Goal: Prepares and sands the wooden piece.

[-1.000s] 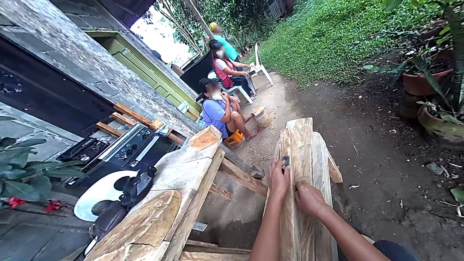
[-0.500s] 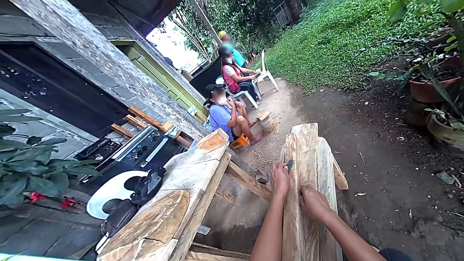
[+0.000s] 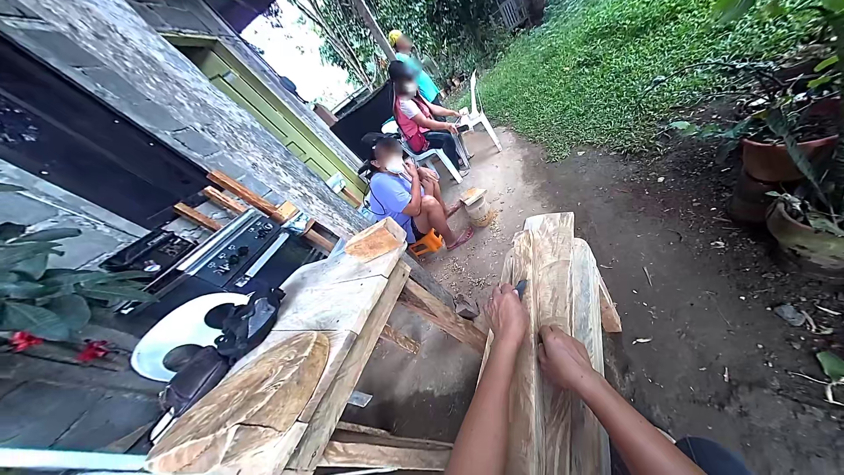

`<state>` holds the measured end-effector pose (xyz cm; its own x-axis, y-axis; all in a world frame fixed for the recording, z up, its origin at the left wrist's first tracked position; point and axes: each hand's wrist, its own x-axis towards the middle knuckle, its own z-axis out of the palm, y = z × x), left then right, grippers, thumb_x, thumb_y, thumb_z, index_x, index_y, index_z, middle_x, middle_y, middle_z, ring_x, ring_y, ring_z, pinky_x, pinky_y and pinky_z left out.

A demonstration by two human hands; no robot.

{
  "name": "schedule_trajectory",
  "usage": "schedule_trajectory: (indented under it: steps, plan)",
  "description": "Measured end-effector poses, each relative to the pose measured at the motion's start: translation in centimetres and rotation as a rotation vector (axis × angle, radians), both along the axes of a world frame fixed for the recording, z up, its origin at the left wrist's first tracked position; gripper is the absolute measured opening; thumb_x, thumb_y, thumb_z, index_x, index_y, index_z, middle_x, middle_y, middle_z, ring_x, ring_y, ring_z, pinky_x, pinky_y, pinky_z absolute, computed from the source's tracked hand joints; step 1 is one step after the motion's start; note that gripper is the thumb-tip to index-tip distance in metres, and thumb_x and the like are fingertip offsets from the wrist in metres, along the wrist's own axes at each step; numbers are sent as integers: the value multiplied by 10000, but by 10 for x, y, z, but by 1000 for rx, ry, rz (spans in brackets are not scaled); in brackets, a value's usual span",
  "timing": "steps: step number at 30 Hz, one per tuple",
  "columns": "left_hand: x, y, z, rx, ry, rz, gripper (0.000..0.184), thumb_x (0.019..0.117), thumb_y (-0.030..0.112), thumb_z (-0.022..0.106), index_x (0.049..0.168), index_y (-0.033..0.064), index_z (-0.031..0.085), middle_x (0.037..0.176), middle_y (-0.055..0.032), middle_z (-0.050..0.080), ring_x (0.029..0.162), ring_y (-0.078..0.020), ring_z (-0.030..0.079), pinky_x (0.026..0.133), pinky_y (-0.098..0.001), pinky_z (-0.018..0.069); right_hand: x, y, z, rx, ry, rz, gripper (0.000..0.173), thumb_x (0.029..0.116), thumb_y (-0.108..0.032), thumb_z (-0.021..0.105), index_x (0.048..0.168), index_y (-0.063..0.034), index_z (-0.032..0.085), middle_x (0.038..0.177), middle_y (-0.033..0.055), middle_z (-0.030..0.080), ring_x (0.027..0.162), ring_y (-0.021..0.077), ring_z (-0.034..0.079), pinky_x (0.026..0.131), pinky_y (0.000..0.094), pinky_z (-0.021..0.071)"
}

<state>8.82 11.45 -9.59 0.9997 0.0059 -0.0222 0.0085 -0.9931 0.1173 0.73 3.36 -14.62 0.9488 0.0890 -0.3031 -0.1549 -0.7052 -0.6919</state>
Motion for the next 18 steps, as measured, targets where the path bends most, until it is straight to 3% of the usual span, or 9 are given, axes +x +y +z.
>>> schedule_trajectory:
  steps: [6,13,18]
  plan:
    - [0,-1,4,66,29,-53,370,1104,269,418,1354,71,605,1373,-159,620,1237,-315,630,1046,-482,493,2,2,2,-4,3,-21,346,1054,-203,477,1328,-14,570,1351,196,605,1232,339,632,988,514,520]
    - [-6,-11,7,180,60,-133,488,1068,373,516,1418,34,553,1429,-204,562,1229,-354,623,1034,-522,482,1,2,1,-15,-8,-9,355,1054,-197,476,1336,-2,568,1357,206,603,1242,347,625,1002,518,514]
    - [4,6,8,-44,80,-107,370,1076,295,502,1351,77,618,1375,-167,617,1223,-327,637,1023,-523,510,0,1,1,-8,-7,0,356,1054,-201,479,1337,-7,572,1364,203,598,1245,343,624,1002,514,516]
